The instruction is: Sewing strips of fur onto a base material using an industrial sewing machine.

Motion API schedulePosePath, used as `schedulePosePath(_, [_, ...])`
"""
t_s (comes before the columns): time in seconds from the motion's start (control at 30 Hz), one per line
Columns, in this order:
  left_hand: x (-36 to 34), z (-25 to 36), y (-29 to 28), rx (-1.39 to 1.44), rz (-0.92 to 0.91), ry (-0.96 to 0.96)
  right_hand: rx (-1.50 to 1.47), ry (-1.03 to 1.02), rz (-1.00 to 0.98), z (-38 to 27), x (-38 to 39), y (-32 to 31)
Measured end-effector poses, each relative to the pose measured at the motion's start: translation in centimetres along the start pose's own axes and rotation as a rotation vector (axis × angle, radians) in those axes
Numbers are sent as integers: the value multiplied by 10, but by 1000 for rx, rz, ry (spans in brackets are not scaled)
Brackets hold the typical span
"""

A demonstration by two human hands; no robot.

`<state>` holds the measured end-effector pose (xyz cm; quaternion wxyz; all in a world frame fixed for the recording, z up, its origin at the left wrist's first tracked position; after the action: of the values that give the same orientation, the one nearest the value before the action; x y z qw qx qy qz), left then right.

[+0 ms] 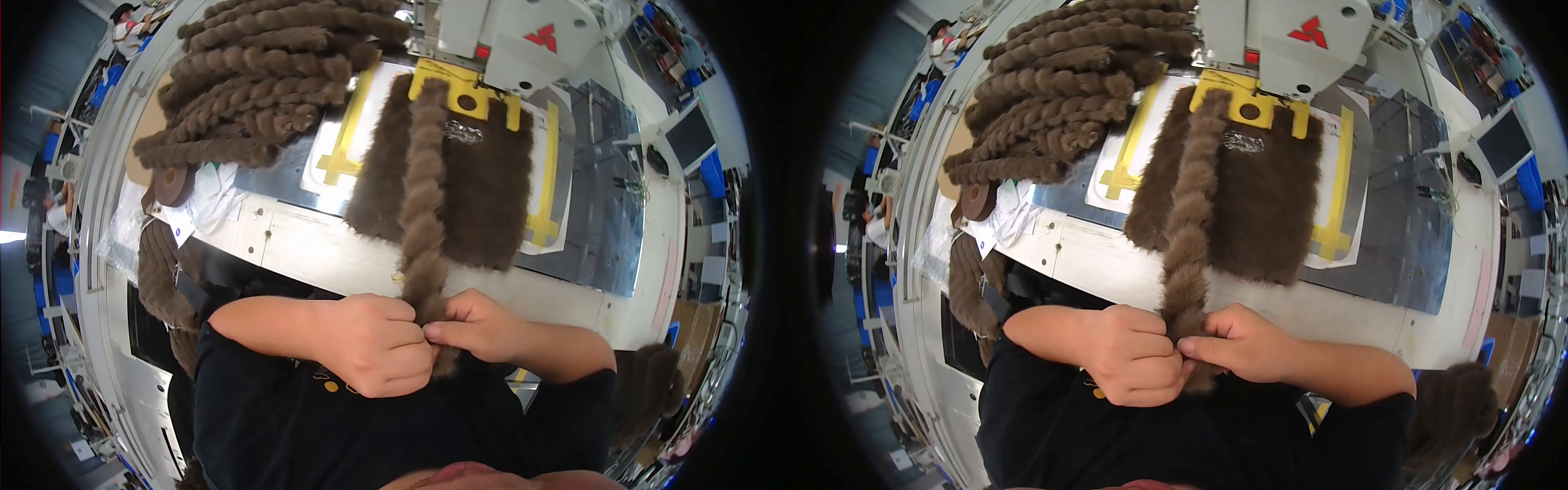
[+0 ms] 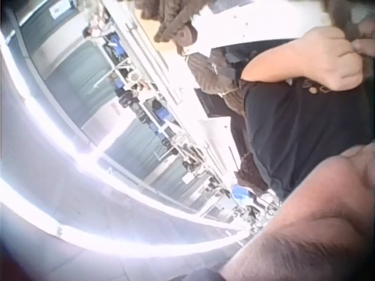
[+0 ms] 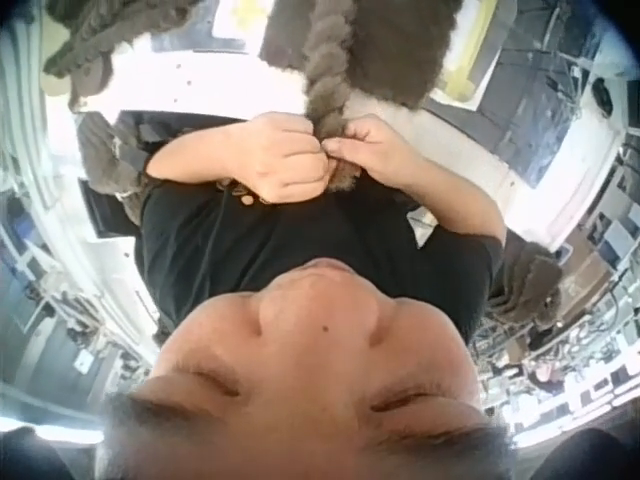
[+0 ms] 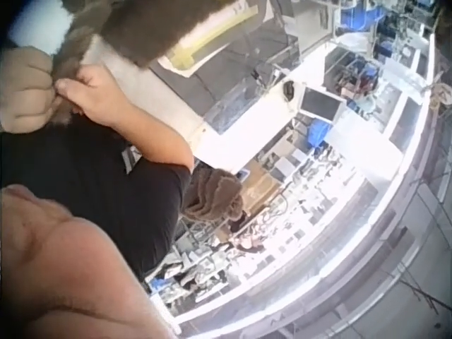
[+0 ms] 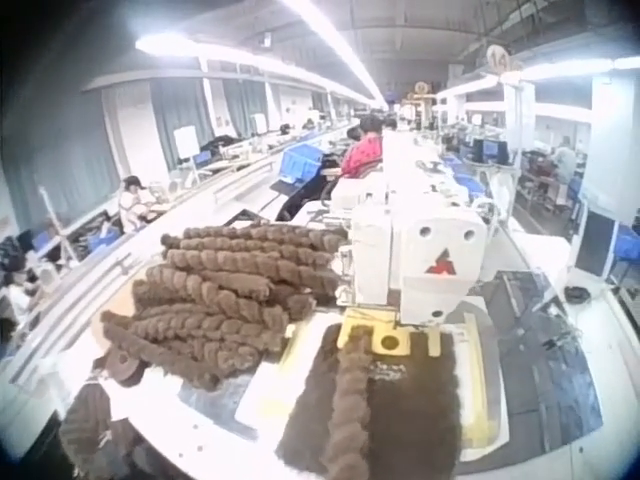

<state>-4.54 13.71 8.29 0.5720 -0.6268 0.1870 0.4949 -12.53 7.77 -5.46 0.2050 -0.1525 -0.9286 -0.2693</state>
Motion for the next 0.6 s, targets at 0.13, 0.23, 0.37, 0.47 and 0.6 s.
schedulePosePath(0.13, [-3,-19,21,159,-116,-111,9,114,104,25,6,-15])
schedulePosePath(0.23, [-5,-65,41,242,-118,-325,43,123,137,33,7,-19])
schedulePosePath(0.37, [4,-98,86,304,-470,-394,318,-298,294,3,18,-30])
schedulePosePath(0.47, [22,-106,111,433,-839,-529,611,-21,293,-4,35,-42])
schedulePosePath(0.6, [36,-121,114,592,-840,-642,892,-196,483,-44,54,-68])
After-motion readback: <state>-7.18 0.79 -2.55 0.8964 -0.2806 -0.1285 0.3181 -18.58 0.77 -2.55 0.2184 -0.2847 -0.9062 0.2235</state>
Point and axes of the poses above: each hand's wrist, its own x-axis away from the middle knuckle, its own y-axis out of the palm, z = x × y, the point moved 9 cm from there along -x, towards the middle knuckle, and after that the axes turned 9 degrees about z, right-handed, at the moved point
